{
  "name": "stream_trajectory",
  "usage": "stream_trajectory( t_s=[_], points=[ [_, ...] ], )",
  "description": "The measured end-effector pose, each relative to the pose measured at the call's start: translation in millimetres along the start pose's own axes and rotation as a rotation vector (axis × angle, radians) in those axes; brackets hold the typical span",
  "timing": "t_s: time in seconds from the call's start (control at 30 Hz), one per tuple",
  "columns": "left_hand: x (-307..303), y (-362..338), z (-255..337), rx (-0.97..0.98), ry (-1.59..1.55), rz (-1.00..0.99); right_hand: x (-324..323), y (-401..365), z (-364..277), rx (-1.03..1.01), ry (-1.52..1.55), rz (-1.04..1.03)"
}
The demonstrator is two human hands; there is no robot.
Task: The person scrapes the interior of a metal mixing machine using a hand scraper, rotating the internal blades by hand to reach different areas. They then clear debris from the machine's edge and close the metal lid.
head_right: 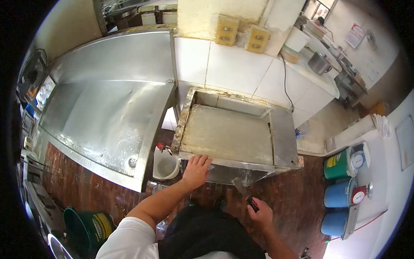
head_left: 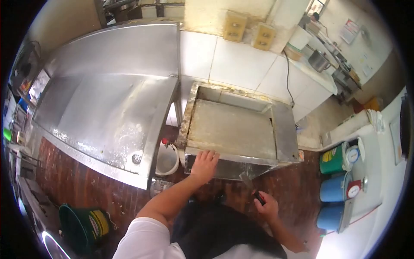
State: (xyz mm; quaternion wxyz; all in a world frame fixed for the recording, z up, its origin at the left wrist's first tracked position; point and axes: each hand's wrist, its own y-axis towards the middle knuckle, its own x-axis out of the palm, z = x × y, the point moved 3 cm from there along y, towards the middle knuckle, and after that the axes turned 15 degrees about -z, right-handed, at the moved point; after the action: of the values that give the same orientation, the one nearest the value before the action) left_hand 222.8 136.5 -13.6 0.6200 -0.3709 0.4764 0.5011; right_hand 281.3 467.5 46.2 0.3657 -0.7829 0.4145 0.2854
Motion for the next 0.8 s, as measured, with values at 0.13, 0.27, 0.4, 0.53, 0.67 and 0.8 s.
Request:
stream_trajectory(
  t_s=[0.13,0.27,0.4,0.53,0.67,0.8],
  points=[
    [5,-11,5,-0.027,-0.066,-0.020,-8,15,-10,-0.071,-0.032,0.051],
    [9,-25,11,-0.053,-0.053,-0.119,-3,18,-13,-0.099,-0.048,0.046],
    [4,-31,7,-0.098,-0.308,-0.221,12,9,3,-0.078,-0.022,-0.003],
    [17,-51,-47,-0.600,-0.823,0.340,8,5,-5,0.014,0.024,0.030],
    [21,-54,-125,-0.923,-1.136,0.639,1,17,-10,0.099,0.032,0.015],
    [4,-34,-144,-0.923,-1.664,0.716,-11,42,-27,0.086,-0.165,-0.012]
  ],
)
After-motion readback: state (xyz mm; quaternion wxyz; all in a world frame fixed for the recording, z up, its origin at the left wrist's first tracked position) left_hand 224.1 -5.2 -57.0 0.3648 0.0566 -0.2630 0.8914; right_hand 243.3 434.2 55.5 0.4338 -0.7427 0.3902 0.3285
